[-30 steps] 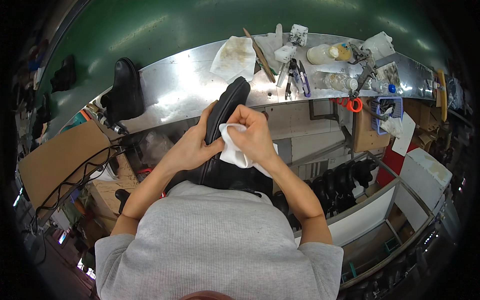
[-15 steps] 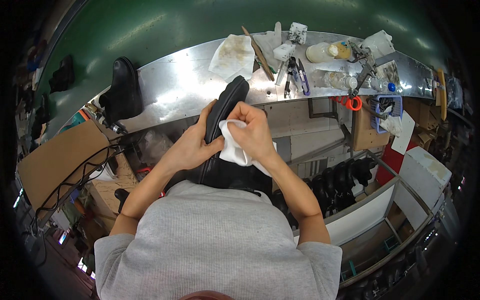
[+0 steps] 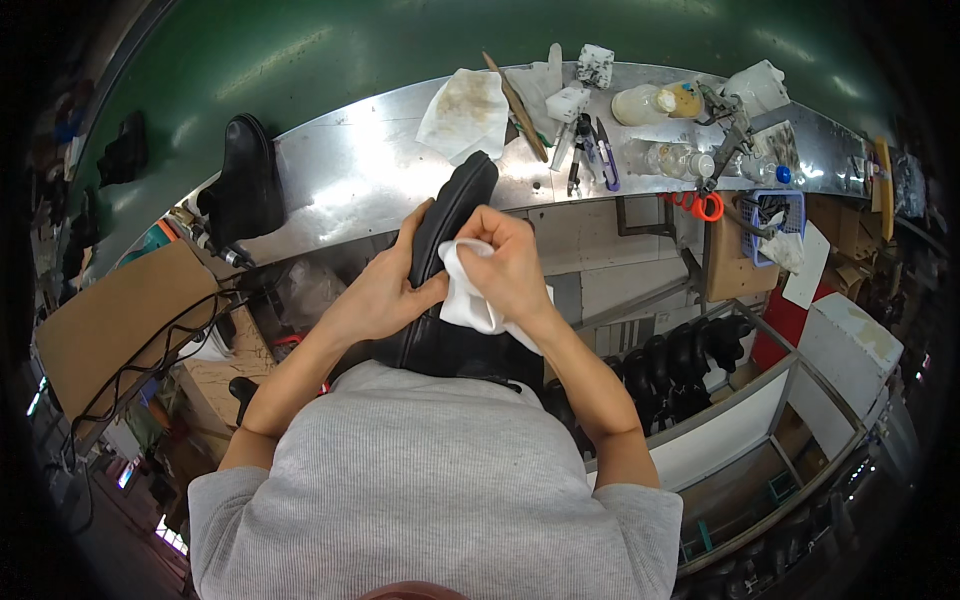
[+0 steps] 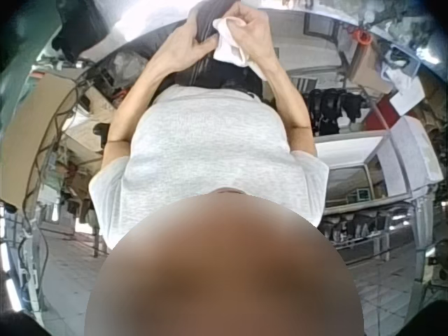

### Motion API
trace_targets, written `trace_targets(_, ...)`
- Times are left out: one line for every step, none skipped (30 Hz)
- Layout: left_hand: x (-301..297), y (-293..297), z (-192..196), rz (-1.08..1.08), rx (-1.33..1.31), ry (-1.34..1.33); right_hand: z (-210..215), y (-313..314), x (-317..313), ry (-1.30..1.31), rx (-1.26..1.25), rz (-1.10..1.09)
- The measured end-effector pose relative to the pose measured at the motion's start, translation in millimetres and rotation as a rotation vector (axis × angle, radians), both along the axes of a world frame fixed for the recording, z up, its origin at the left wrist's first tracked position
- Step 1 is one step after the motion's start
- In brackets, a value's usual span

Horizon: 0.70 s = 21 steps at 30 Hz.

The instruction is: Clean and inspect black leather boots at a footwear manufacturing station.

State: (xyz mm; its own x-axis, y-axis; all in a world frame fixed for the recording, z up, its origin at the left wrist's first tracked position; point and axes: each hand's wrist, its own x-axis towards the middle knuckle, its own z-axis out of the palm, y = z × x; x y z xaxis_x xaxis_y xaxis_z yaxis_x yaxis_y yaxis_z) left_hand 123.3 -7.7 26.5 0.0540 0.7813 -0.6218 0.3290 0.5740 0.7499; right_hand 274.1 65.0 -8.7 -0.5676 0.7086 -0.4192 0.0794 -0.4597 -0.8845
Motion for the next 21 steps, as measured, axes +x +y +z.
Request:
trace_targets(0, 1, 1, 0.010, -0.010, -0.005, -1, 3, -1, -0.030, -0.015, -0.022)
trace_targets(1, 1, 1, 0.020, -0.019, -0.010, -1, 6, -4, -0.038, 0.008, -0.071)
trace_targets(0, 1, 1, 0.021, -0.020, -0.009, -1, 3, -3, -0.037, 0.008, -0.071)
trace_targets(0, 0, 1, 0.014, 0.000, -0.008, -1, -1, 1, -0.017, 0.034, -0.022)
trace_targets(-1, -1, 0, 0.008, 0.019, -0.007, 0, -4, 3, 0.004, 0.061, 0.026)
trace_targets(0, 0, 1, 0.006, 0.019, -0.010, 4, -5, 2, 0.014, 0.062, 0.016)
trace_targets(0, 1, 1, 0.004, -0.001, 0.001, 3, -2, 2, 0.011, 0.063, 0.015)
trace_targets(1, 1, 2, 0.002, -0.020, 0.012, -2, 2, 1, -0.019, 0.049, -0.020)
trace_targets(0, 2, 2, 0.002, -0.021, 0.014, -5, 4, -2, -0.045, 0.036, -0.053)
trace_targets(0, 2, 2, 0.006, -0.017, 0.001, -5, 3, -2, -0.043, 0.020, -0.067)
trace_targets(0, 2, 2, 0.010, -0.013, -0.012, -3, 0, -1, -0.041, 0.020, -0.067)
trace_targets(0, 1, 1, 0.012, -0.013, -0.012, 0, -5, 2, -0.017, 0.027, -0.029)
trace_targets(1, 0, 0, 0.011, 0.003, 0.000, 2, -6, 4, 0.008, 0.034, 0.009)
trace_targets(1, -1, 0, 0.011, 0.019, 0.013, 3, -1, 2, 0.001, 0.011, 0.023)
trace_targets(1, 1, 1, 0.009, 0.019, 0.011, 0, 1, 1, 0.000, 0.011, 0.020)
trace_targets(1, 4, 3, 0.004, -0.004, 0.009, -4, 2, -1, -0.023, 0.011, -0.036)
trace_targets(1, 5, 4, -0.001, -0.027, 0.008, -5, 3, -1, -0.045, 0.011, -0.093)
trace_targets(1, 4, 3, 0.001, -0.027, 0.010, -1, 0, 1, -0.062, 0.009, -0.064)
trace_targets(1, 1, 0, 0.005, 0.012, 0.004, 0, -2, 1, -0.060, 0.009, -0.063)
trace_targets(1, 0, -2, 0.008, 0.051, -0.003, 0, -3, 1, -0.024, 0.047, -0.022)
trace_targets(1, 2, -1, 0.005, 0.051, -0.005, 1, -3, 3, 0.007, 0.084, 0.015)
